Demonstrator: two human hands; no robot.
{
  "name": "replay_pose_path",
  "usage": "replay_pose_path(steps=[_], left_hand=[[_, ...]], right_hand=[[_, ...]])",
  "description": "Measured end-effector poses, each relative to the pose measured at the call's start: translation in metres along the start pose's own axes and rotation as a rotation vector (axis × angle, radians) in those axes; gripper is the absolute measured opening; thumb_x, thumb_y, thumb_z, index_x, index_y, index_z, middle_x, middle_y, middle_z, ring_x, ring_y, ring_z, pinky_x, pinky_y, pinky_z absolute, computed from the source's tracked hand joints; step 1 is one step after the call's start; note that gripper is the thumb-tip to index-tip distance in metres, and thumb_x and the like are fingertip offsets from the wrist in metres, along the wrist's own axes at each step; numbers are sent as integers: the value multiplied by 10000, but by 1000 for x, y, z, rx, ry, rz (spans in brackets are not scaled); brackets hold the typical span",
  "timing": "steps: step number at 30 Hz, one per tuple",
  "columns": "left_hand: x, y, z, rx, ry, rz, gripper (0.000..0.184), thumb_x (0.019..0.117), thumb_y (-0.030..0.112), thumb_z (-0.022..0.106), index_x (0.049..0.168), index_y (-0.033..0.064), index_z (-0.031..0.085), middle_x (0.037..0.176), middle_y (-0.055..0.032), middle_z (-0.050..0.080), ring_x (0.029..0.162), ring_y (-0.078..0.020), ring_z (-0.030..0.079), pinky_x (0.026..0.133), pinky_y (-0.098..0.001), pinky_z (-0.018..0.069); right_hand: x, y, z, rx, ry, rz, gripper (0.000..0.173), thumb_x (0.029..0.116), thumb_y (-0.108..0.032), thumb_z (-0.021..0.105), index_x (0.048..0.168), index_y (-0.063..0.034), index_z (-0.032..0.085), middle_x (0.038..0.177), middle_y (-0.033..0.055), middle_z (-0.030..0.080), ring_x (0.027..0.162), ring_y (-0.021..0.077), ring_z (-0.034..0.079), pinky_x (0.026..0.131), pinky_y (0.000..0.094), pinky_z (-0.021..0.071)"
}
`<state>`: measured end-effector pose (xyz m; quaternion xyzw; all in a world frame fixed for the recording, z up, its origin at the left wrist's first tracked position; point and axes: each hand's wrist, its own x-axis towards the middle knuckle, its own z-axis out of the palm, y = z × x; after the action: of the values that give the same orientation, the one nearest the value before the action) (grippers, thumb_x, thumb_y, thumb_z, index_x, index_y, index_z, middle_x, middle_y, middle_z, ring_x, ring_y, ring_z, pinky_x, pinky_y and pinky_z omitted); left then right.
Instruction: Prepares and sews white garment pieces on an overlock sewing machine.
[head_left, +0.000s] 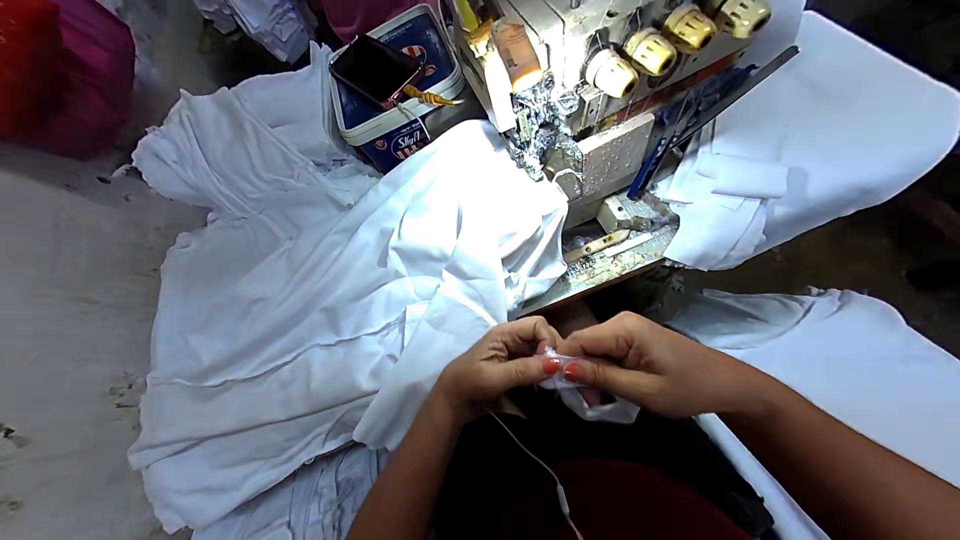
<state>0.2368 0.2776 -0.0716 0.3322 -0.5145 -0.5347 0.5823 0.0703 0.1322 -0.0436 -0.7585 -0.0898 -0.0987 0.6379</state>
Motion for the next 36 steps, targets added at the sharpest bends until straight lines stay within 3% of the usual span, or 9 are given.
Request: replay_pose_path(steps=[4, 7, 10, 13, 15, 18, 22, 26, 36], left_hand=[[7, 3, 7, -59, 28, -40, 218, 974, 277, 698, 1079, 195, 525, 894, 162, 627, 760, 92, 603, 634, -96, 497], [8, 36, 0, 558, 9, -176, 357, 965, 298, 668, 1036, -41, 585, 746, 58, 533, 689, 61, 475, 643, -116, 398], [10, 67, -4, 1010, -10, -378, 365, 930, 337, 697, 937, -28, 679, 691, -67, 605, 622, -92, 530, 587, -257, 427], [16, 76, -10, 908, 9, -450, 254, 924, 247, 690, 872, 13, 606, 694, 34, 508, 594, 29, 419, 544, -141, 327], [16, 66, -12, 657, 37, -386, 178, 903, 143, 701, 934, 32, 566, 836, 67, 590, 724, 100, 524, 654, -86, 435], [17, 37, -2, 419, 96, -144, 238, 875, 58, 710, 1015, 39, 519, 972, 68, 620, 943, 51, 599, 862, -169, 519], [16, 19, 10, 472, 223, -40, 343, 861, 131, 779, 1056, 49, 508, 851, 113, 594, 807, 86, 572, 741, -124, 497], [8, 37, 8, 887, 172, -188, 549, 871, 342, 778, 1177, -76, 595, 785, -30, 613, 690, 0, 554, 648, -142, 472], [-4, 47, -4, 980, 121, -134, 286, 957, 247, 691, 873, -25, 662, 757, -57, 604, 683, 5, 502, 619, -118, 388]], right_hand=[[-7, -1, 1, -24, 53, -36, 256, 1068, -147, 495, 968, 19, 663, 712, -40, 621, 634, -116, 518, 609, 38, 427], [-12, 6, 8, -99, 129, -25, 249, 1072, -152, 489, 999, 19, 654, 718, -6, 624, 614, -81, 524, 598, 55, 435], [-15, 19, 17, -216, 235, 37, 244, 1061, -161, 482, 1012, 0, 659, 704, 2, 630, 599, -53, 542, 597, 76, 448], [-14, 27, 25, -222, 329, 39, 240, 1058, -146, 475, 1013, 10, 651, 709, 11, 640, 616, -42, 571, 617, 90, 474], [-12, 25, 24, -188, 376, 33, 252, 1058, -144, 488, 999, 28, 663, 756, 30, 661, 658, -41, 608, 643, 101, 512], [-10, 20, 14, -201, 382, 20, 269, 1041, -144, 511, 972, 32, 703, 837, 44, 672, 740, -60, 588, 710, 78, 485], [-12, 13, 7, -236, 353, 17, 215, 1028, -138, 538, 1050, 18, 684, 818, 9, 664, 695, -94, 559, 671, 49, 464], [-17, 13, 9, -301, 359, 30, 246, 1025, -155, 552, 1168, 26, 638, 788, 19, 661, 677, -55, 566, 668, 77, 469], [-17, 18, 18, -372, 405, 6, 257, 1041, -167, 536, 1181, 23, 638, 777, 30, 648, 677, -24, 571, 669, 90, 472]])
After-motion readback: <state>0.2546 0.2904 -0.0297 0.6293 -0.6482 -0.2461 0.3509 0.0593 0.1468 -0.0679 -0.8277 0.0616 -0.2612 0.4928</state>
